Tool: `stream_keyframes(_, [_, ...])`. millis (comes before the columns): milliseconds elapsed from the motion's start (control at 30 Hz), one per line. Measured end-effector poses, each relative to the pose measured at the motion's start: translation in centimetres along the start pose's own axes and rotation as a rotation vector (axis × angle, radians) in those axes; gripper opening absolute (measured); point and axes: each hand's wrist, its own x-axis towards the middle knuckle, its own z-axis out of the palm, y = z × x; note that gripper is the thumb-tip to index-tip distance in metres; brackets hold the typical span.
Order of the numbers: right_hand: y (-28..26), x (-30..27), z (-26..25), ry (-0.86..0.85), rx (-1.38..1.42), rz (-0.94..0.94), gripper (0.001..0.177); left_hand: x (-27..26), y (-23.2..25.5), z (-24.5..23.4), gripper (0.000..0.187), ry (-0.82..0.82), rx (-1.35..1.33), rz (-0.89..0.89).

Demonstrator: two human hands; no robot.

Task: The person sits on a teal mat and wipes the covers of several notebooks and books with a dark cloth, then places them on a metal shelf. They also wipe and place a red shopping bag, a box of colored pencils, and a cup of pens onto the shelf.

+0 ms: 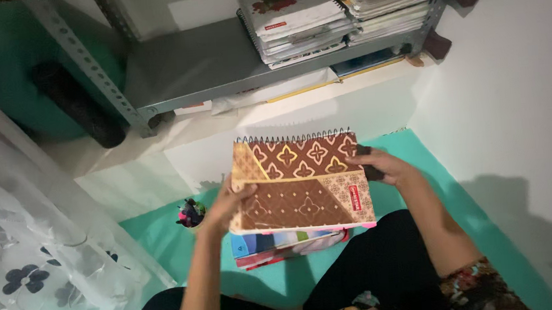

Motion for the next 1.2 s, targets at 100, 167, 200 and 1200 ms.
stream_keyframes(100, [-1.6, -0.8, 0.9, 0.035, 0.090, -0.090, 0.048, -0.6, 4.9, 0.0, 0.070, -0.117, -0.046, 0.002])
stream_keyframes(167, [-2.9, -1.2, 1.4, 0.043, 0.181, -0.200, 0.047, -0.9, 7.7, 0.4, 0.073, -0.191, -0.172, 0.068])
stream_keyframes(200, [-3.6, -1.3, 1.7, 0.047, 0.227, -0.255, 0.048, -1.1, 9.2, 0.4, 0.078, -0.197, -0.255, 0.091])
stream_keyframes(1200, [-24.6, 25.2, 2.4, 0.129, 0.456, -0.603, 0.029, 25.6, 19.8, 16.4, 0.087, 0.235, 0.413, 0.742])
